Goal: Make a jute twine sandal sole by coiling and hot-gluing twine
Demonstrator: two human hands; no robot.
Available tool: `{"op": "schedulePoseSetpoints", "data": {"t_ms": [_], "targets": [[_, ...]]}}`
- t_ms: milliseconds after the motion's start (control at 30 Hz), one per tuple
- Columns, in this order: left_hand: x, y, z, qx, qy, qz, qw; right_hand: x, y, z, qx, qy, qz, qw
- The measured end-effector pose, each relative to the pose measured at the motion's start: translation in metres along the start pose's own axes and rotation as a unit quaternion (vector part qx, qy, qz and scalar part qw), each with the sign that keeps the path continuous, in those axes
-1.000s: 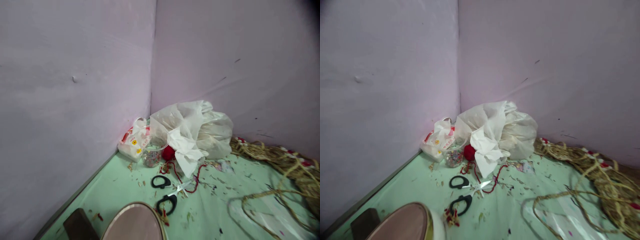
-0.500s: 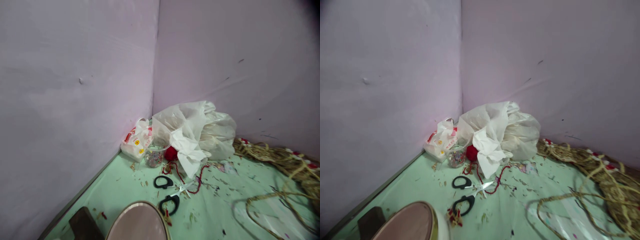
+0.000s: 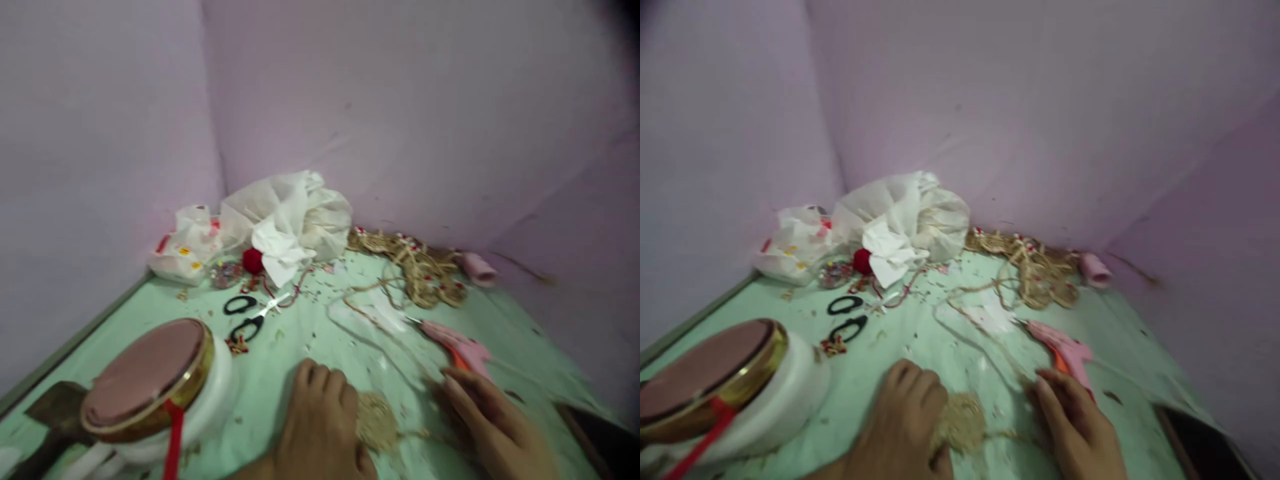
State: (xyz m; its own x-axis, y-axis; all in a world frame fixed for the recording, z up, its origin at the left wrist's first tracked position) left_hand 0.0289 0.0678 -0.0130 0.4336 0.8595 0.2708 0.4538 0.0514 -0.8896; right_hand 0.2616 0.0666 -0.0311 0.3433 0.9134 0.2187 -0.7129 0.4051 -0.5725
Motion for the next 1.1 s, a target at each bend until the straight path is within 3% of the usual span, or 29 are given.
{"op": "schedulePoseSetpoints", "data": {"t_ms": [67,167,200,267,400,467,633,900,1100], "targets": [[0.0,-0.006,-0.003,-0.011,-0.019,-0.031,0.999,-0.003,-0.005,0.017,-0.008,0.001,0.017,1.0],[-0.001,-0.012,-0.008,0.005,-0.005,-0.025,1.0,-0.011,-0.012,0.052,-0.056,-0.182,-0.056,0.98],[-0.001,-0.014,-0.009,0.014,-0.001,-0.026,1.0,-0.016,-0.013,0.061,-0.048,-0.237,-0.054,0.969],[-0.002,-0.015,-0.011,0.03,0.013,-0.031,0.999,-0.023,-0.012,0.071,-0.02,-0.289,0.014,0.957],[-0.005,-0.018,-0.015,0.052,0.048,-0.065,0.995,-0.031,-0.002,0.072,-0.049,-0.234,0.216,0.947],[-0.008,-0.02,-0.018,0.059,0.065,-0.088,0.992,-0.033,0.002,0.071,-0.077,-0.209,0.255,0.941],[-0.011,-0.024,-0.02,0.066,0.087,-0.115,0.987,-0.033,0.008,0.071,-0.104,-0.185,0.254,0.944],[-0.004,-0.018,-0.015,0.063,0.07,-0.049,0.994,-0.032,0.011,0.069,-0.097,-0.175,0.268,0.942],[-0.002,-0.015,-0.013,0.048,0.051,-0.036,0.997,-0.032,0.014,0.066,-0.095,-0.159,0.252,0.95]]}}
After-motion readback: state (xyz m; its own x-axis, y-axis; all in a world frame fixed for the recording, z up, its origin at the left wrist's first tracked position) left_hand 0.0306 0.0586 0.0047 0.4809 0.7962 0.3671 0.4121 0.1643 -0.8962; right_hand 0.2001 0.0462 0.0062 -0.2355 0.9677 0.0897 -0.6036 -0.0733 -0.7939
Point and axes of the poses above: each hand's wrist, its own x-axis towards the middle knuckle, its own y-axis out of the palm, z = x × y, the point moved 4 cm from there along x, towards the middle knuckle, and after that the axes turned 7 degrees about x, right-handed, at the moved point
